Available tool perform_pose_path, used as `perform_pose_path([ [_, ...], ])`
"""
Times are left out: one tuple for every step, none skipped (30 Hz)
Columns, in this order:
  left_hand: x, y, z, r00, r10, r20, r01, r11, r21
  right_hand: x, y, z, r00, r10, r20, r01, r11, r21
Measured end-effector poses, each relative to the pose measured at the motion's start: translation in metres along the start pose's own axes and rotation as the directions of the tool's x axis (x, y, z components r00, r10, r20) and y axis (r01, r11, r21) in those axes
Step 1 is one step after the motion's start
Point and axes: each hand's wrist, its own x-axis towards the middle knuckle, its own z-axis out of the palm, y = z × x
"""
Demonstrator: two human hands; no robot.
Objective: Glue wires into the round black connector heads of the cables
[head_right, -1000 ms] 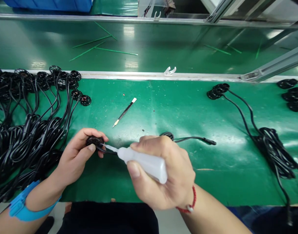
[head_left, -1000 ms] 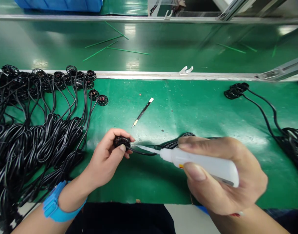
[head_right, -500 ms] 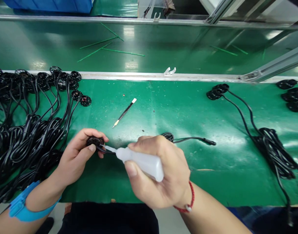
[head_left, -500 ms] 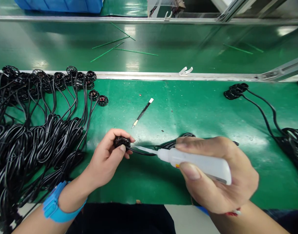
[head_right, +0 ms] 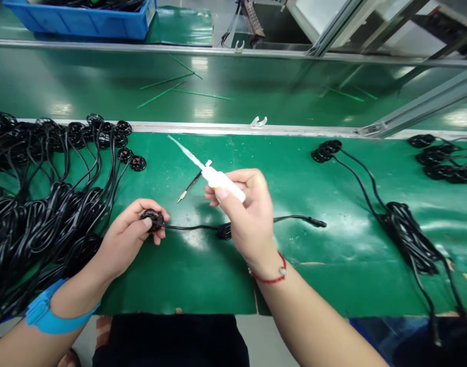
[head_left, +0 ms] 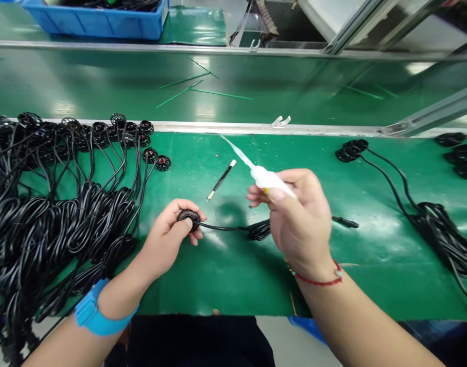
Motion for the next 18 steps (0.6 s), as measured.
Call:
perform_pose_path([
  [0.001, 0.001, 0.000, 1.000, -0.030, -0.007, 0.030, 0.999, -0.015, 0.002, 0.002, 0.002, 0.998, 0.056, 0.009, -0.056, 0.998, -0.002],
  [0.001, 0.002, 0.000, 0.998, -0.060, -0.016, 0.060, 0.998, -0.030, 0.004, 0.003, 0.004, 0.995, 0.098, 0.017, -0.098, 0.995, -0.008],
  [0.002, 0.003, 0.000, 0.996, -0.088, -0.024, 0.087, 0.995, -0.048, 0.007, 0.003, 0.006, 0.992, 0.124, 0.030, -0.123, 0.992, -0.019],
  [0.002, 0.004, 0.000, 0.993, -0.113, -0.029, 0.111, 0.991, -0.069, 0.009, 0.003, 0.009, 0.990, 0.136, 0.048, -0.135, 0.990, -0.033],
  [0.003, 0.005, 0.000, 0.990, -0.138, -0.030, 0.135, 0.986, -0.093, 0.013, 0.003, 0.013, 0.987, 0.144, 0.075, -0.140, 0.989, -0.053],
  [0.003, 0.005, 0.000, 0.987, -0.161, -0.026, 0.156, 0.981, -0.117, 0.016, 0.004, 0.017, 0.983, 0.150, 0.108, -0.142, 0.987, -0.078],
  [0.003, 0.006, -0.001, 0.984, -0.178, -0.018, 0.174, 0.975, -0.139, 0.021, 0.004, 0.022, 0.976, 0.159, 0.148, -0.145, 0.984, -0.103],
  [0.004, 0.006, -0.002, 0.981, -0.196, -0.004, 0.193, 0.969, -0.155, 0.025, 0.006, 0.027, 0.967, 0.175, 0.187, -0.153, 0.980, -0.124],
  [0.004, 0.006, -0.004, 0.977, -0.212, 0.015, 0.211, 0.963, -0.164, 0.031, 0.008, 0.033, 0.955, 0.197, 0.221, -0.168, 0.975, -0.145],
  [0.004, 0.006, -0.005, 0.974, -0.224, 0.038, 0.227, 0.959, -0.171, 0.036, 0.012, 0.040, 0.943, 0.224, 0.246, -0.185, 0.968, -0.169],
  [0.004, 0.006, -0.006, 0.971, -0.232, 0.065, 0.240, 0.955, -0.174, 0.042, 0.017, 0.047, 0.935, 0.248, 0.253, -0.201, 0.960, -0.196],
  [0.005, 0.006, -0.008, 0.967, -0.238, 0.092, 0.251, 0.952, -0.174, 0.048, 0.023, 0.055, 0.932, 0.264, 0.250, -0.209, 0.951, -0.228],
  [0.005, 0.006, -0.009, 0.963, -0.245, 0.116, 0.262, 0.950, -0.169, 0.054, 0.029, 0.062, 0.931, 0.271, 0.244, -0.206, 0.943, -0.260],
  [0.006, 0.006, -0.010, 0.958, -0.251, 0.137, 0.271, 0.949, -0.162, 0.059, 0.036, 0.070, 0.932, 0.269, 0.242, -0.197, 0.939, -0.282],
  [0.006, 0.006, -0.012, 0.954, -0.256, 0.156, 0.279, 0.948, -0.153, 0.064, 0.042, 0.076, 0.933, 0.263, 0.247, -0.185, 0.936, -0.300],
  [0.007, 0.006, -0.013, 0.951, -0.260, 0.169, 0.285, 0.948, -0.144, 0.068, 0.048, 0.082, 0.933, 0.254, 0.256, -0.168, 0.934, -0.315],
  [0.008, 0.006, -0.014, 0.949, -0.262, 0.177, 0.287, 0.948, -0.136, 0.072, 0.052, 0.087, 0.932, 0.244, 0.267, -0.149, 0.932, -0.330],
  [0.009, 0.006, -0.014, 0.948, -0.261, 0.181, 0.286, 0.949, -0.131, 0.075, 0.056, 0.090, 0.932, 0.233, 0.277, -0.129, 0.929, -0.347],
])
